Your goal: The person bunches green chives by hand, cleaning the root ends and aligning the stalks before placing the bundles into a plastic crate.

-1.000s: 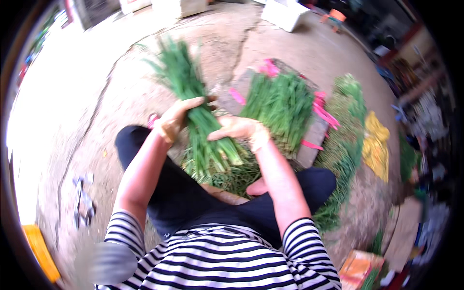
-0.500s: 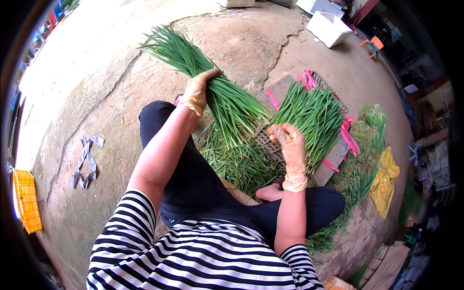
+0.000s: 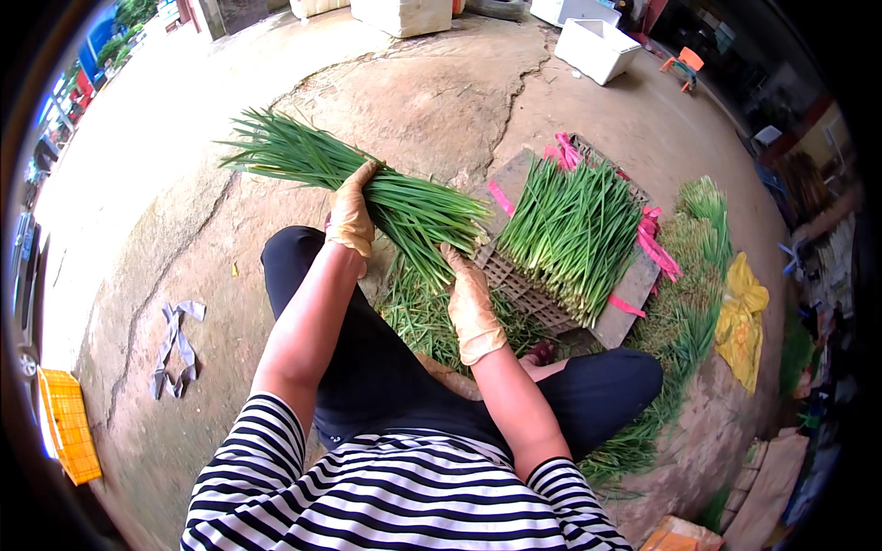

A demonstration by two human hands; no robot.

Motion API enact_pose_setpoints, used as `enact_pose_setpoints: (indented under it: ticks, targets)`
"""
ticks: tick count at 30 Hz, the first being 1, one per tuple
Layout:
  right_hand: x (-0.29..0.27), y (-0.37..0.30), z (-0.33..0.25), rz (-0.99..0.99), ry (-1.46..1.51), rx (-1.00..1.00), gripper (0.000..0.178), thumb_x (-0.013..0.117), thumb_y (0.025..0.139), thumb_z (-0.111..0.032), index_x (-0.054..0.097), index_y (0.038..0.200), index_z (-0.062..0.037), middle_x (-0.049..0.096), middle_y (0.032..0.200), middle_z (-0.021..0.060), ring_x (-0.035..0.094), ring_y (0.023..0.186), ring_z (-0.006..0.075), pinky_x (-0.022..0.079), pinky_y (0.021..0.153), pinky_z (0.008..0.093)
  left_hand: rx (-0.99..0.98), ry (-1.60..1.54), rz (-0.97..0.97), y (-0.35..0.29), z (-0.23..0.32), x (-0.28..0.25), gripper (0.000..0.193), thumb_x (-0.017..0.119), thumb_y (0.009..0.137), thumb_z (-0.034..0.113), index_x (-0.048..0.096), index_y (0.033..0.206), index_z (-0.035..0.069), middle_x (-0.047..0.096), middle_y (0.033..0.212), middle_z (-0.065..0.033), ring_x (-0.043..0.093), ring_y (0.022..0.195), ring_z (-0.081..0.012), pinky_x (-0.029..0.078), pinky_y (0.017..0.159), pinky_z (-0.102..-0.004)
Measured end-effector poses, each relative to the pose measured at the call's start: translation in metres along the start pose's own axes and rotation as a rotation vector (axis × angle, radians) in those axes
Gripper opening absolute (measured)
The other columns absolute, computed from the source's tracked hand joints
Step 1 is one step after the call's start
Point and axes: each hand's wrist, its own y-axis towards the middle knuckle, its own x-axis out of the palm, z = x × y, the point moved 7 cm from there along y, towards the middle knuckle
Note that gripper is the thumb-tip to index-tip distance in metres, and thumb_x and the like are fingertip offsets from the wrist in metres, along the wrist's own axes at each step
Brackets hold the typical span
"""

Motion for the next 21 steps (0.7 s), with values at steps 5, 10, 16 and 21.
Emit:
enact_pose_setpoints:
  ticks: [5,10,16,21]
  targets:
    - [0.011,-0.006,-0.002,0.028,0.008,0.028,0.031,0.065,0.08,-0.024,0.061,0.101,-0.0018,0.062,0.097,0.0032,0.054,0.091,0.0136,0.039,0.084,0.0259,0.074,-0.004,0.029,-0.006,0.011,-0.002,0.016,0.066,0.073,0.008,0.061,0.084,-0.002,0.063,0.077,-0.009,0.06,0.066,-0.0186,0.049,0.063,-0.0286]
    - [-0.015,0.007,0.012,-0.131,0.275,0.092,0.022,0.063,0.081,-0.026,0.062,0.094,-0.0083,0.063,0.089,-0.0002,0.056,0.085,0.0121,0.039,0.086,0.0334,-0.026,-0.09,0.033,0.006,0.007,-0.009,0.017,0.065,0.074,0.011,0.061,0.085,-0.001,0.062,0.077,-0.0088,0.06,0.066,-0.0189,0.049,0.063,-0.0284]
    - [-0.027,-0.016,-0.042,-0.323,0.489,-0.136,0.021,0.06,0.081,-0.027,0.061,0.095,-0.0109,0.054,0.119,0.0056,0.05,0.108,0.0194,0.034,0.098,0.0394,-0.016,-0.121,0.056,0.02,0.016,-0.029,0.017,0.06,0.079,0.016,0.059,0.087,0.002,0.061,0.079,-0.0089,0.059,0.071,-0.0213,0.05,0.068,-0.0324]
    - [-0.038,-0.014,-0.052,-0.001,-0.076,-0.187,0.033,0.06,0.082,-0.033,0.06,0.103,-0.0083,0.058,0.11,0.0035,0.049,0.106,0.0148,0.033,0.093,0.0306,0.046,-0.149,0.07,0.025,0.022,-0.032,0.017,0.06,0.08,0.016,0.058,0.088,0.001,0.061,0.079,-0.0088,0.059,0.071,-0.0213,0.05,0.067,-0.0324]
